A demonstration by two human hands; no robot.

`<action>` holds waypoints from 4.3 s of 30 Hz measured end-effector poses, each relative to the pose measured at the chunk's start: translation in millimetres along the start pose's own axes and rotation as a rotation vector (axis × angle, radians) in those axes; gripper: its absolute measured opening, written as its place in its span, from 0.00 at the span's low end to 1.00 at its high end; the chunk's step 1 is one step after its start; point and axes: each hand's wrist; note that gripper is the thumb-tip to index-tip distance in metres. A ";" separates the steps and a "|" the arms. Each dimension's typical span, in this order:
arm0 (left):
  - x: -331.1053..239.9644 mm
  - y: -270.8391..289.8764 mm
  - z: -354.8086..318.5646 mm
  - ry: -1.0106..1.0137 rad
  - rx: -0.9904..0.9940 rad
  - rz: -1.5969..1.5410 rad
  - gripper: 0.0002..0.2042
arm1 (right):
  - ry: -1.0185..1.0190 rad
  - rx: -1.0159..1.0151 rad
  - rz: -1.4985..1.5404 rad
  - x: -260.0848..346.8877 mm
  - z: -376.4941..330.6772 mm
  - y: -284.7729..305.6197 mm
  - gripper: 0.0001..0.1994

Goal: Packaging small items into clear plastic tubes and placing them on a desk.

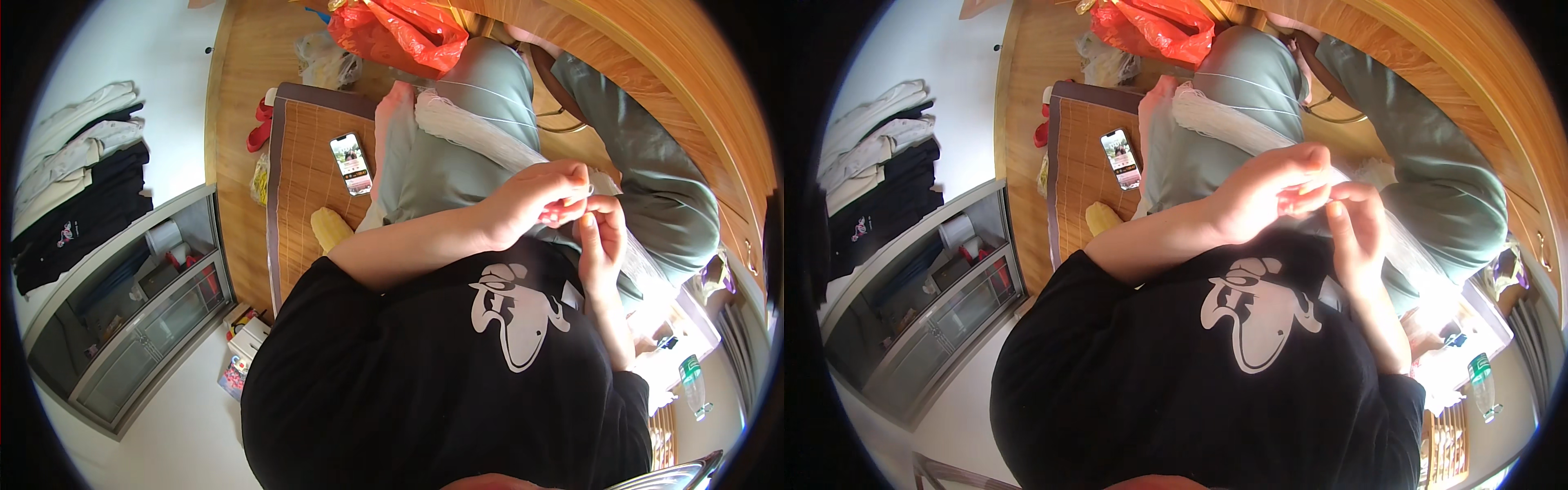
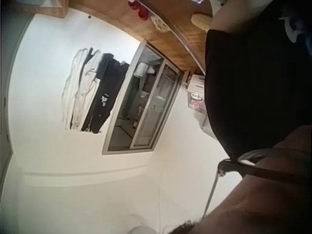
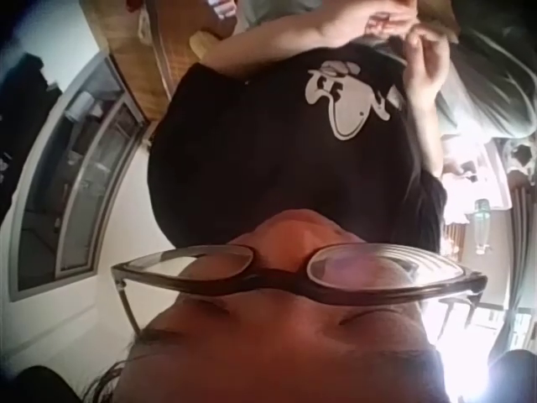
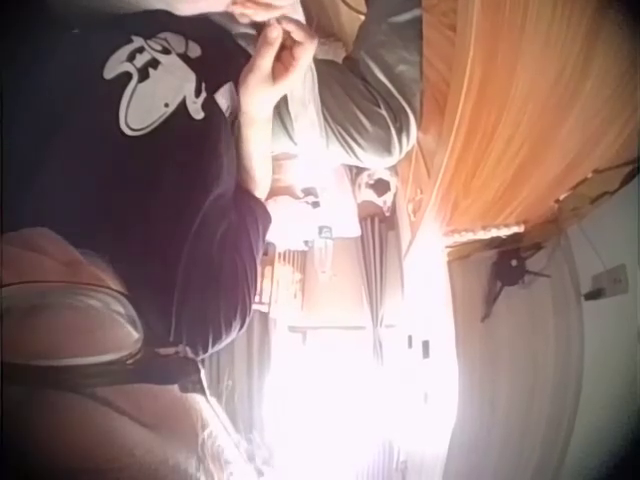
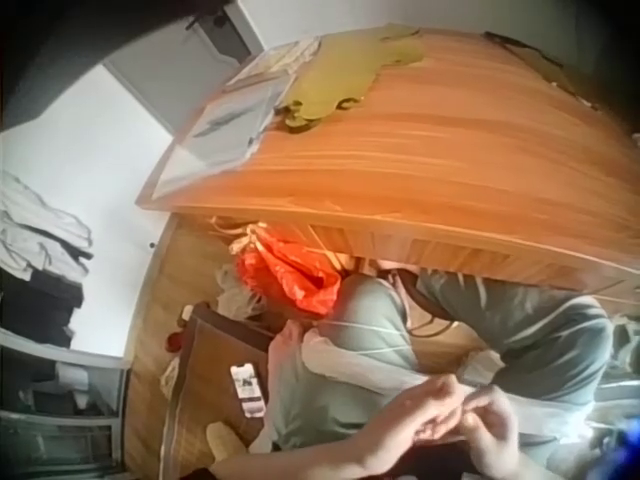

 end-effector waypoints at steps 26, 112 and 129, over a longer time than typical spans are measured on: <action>-9.3 -3.2 2.0 -0.164 -0.508 0.261 0.14 | -0.331 0.449 -0.129 50.2 33.9 -5.1 0.06; -27.1 -8.9 19.3 -0.037 0.023 1.036 0.42 | 0.088 0.266 0.353 31.6 12.5 15.0 0.09; -32.2 -2.3 3.4 -0.106 -0.015 0.724 0.40 | 0.047 0.224 0.559 24.9 19.3 11.0 0.08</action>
Point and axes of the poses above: each hand's wrist, its own z-axis towards the middle knuckle, its own y-axis out of the back of the hand, x = y × z, and after that the axes turned 13 degrees about x, right-handed
